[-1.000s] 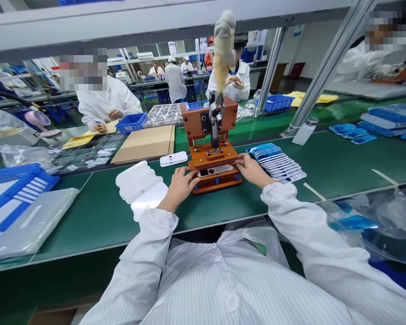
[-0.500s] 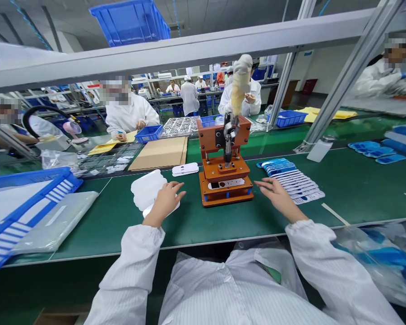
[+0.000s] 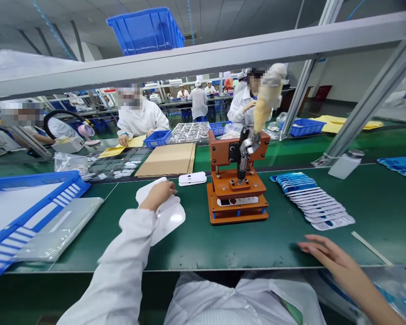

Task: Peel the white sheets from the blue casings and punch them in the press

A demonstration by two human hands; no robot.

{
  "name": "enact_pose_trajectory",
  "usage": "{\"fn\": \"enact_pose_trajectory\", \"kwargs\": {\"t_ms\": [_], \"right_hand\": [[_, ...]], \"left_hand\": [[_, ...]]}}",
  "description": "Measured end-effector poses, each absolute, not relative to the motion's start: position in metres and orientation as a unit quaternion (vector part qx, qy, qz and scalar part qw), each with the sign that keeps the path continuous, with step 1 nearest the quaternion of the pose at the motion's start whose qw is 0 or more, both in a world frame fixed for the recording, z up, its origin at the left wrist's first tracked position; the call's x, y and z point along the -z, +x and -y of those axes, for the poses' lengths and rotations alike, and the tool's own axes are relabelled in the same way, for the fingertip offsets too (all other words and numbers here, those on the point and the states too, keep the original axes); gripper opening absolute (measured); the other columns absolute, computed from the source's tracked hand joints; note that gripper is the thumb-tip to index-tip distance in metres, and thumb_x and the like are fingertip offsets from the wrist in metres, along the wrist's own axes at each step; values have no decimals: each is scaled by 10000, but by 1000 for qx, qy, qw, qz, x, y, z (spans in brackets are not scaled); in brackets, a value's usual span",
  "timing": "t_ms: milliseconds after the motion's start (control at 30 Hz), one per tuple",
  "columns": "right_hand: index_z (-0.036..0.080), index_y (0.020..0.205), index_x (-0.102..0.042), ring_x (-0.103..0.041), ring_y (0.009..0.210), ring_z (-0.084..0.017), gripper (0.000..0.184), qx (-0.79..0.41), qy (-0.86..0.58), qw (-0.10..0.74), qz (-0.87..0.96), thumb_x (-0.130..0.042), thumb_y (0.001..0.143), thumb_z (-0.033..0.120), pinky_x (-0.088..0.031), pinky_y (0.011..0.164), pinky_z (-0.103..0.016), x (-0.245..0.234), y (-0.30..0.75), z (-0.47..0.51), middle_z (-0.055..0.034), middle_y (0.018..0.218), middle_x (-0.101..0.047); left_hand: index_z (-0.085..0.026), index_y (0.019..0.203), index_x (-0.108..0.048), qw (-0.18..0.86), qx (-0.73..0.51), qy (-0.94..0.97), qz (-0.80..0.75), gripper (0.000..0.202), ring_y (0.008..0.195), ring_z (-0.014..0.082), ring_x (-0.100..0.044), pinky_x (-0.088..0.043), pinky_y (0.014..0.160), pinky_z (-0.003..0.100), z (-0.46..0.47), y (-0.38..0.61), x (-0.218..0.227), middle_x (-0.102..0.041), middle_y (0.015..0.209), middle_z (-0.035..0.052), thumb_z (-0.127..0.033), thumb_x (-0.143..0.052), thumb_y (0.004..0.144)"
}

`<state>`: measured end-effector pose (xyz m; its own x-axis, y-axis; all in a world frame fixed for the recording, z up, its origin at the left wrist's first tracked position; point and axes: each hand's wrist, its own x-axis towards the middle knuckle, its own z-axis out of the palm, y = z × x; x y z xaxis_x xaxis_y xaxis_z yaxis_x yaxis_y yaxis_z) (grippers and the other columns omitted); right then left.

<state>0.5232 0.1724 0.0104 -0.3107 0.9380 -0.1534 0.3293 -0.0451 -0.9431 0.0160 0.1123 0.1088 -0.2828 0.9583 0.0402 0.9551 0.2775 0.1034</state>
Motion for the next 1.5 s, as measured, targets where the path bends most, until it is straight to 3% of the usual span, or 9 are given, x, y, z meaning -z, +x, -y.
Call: {"fn": "enact_pose_trajectory", "kwargs": {"t_ms": [133, 267, 467, 667, 1000, 1200, 1300, 1400, 1500], "right_hand": [[304, 896, -626, -617, 1002, -346, 502, -497, -574, 283, 586, -642, 549, 665, -558, 846, -425, -10, 541, -173, -116, 991, -682], [370, 930, -601, -607, 1029, -317, 455, -480, -565, 287, 607, -618, 591, 673, -555, 832, -394, -14, 527, -179, -106, 1016, -672], [247, 1071, -530, -606, 1048, -293, 567, -487, -500, 249, 671, -565, 683, 659, -499, 932, -415, -11, 499, -182, -117, 1053, -668], [222, 1093, -541, -623, 1020, -276, 530, -486, -485, 236, 688, -570, 729, 607, -548, 839, -350, -6, 506, -175, -126, 1063, -664], [219, 1088, -535, -624, 1020, -260, 562, -507, -487, 242, 669, -577, 710, 633, -543, 853, -321, -4, 507, -176, -120, 1065, -663], [224, 1065, -566, -636, 994, -262, 540, -482, -481, 232, 695, -549, 726, 645, -565, 801, -314, -13, 500, -176, -108, 1052, -671], [226, 1043, -591, -646, 967, -265, 484, -450, -450, 223, 738, -519, 770, 620, -580, 744, -315, -30, 480, -172, -103, 1016, -682], [234, 1038, -606, -644, 966, -243, 376, -410, -385, 209, 800, -492, 841, 533, -573, 789, -337, -53, 446, -161, -84, 1019, -679], [291, 1204, -544, -573, 1110, -221, 371, -365, -279, 213, 863, -517, 866, 442, -552, 867, -347, -74, 411, -150, -45, 1253, -566]], "left_hand": [[-213, 921, -658, 84, -41, 592, -801, 206, 829, 255, -629, -453, 719, 351, -49, 36, -95, -658, 976, 61, -304, -588, 750], [-156, 962, -592, 118, -40, 564, -816, 256, 865, 273, -611, -447, 734, 358, -21, 53, -75, -618, 1022, 112, -238, -571, 720], [-155, 965, -517, 141, -55, 540, -828, 187, 790, 242, -604, -454, 679, 341, -22, 50, -62, -613, 957, 115, -199, -466, 790], [-120, 1022, -496, 112, -71, 518, -845, 285, 986, 308, -549, -430, 844, 413, -20, 52, -60, -539, 1099, 178, -203, -526, 751], [-164, 950, -525, 94, -107, 508, -850, 233, 963, 294, -568, -436, 829, 406, -22, 46, -65, -596, 1029, 118, -219, -556, 727], [-197, 957, -562, 83, -141, 536, -828, 215, 897, 265, -594, -452, 774, 375, -17, 53, -78, -561, 1133, 95, -278, -417, 819], [-207, 967, -576, 85, -158, 536, -825, 246, 866, 261, -608, -454, 742, 356, -15, 59, -89, -626, 1061, 84, -318, -390, 851], [-238, 1020, -597, 124, -189, 538, -812, 261, 826, 234, -621, -456, 715, 316, -16, 77, -108, -688, 953, 38, -370, -443, 855], [-277, 1008, -644, 236, -228, 579, -747, 228, 847, 191, -617, -444, 751, 271, -23, 108, -126, -700, 951, -19, -348, -510, 838]]}}
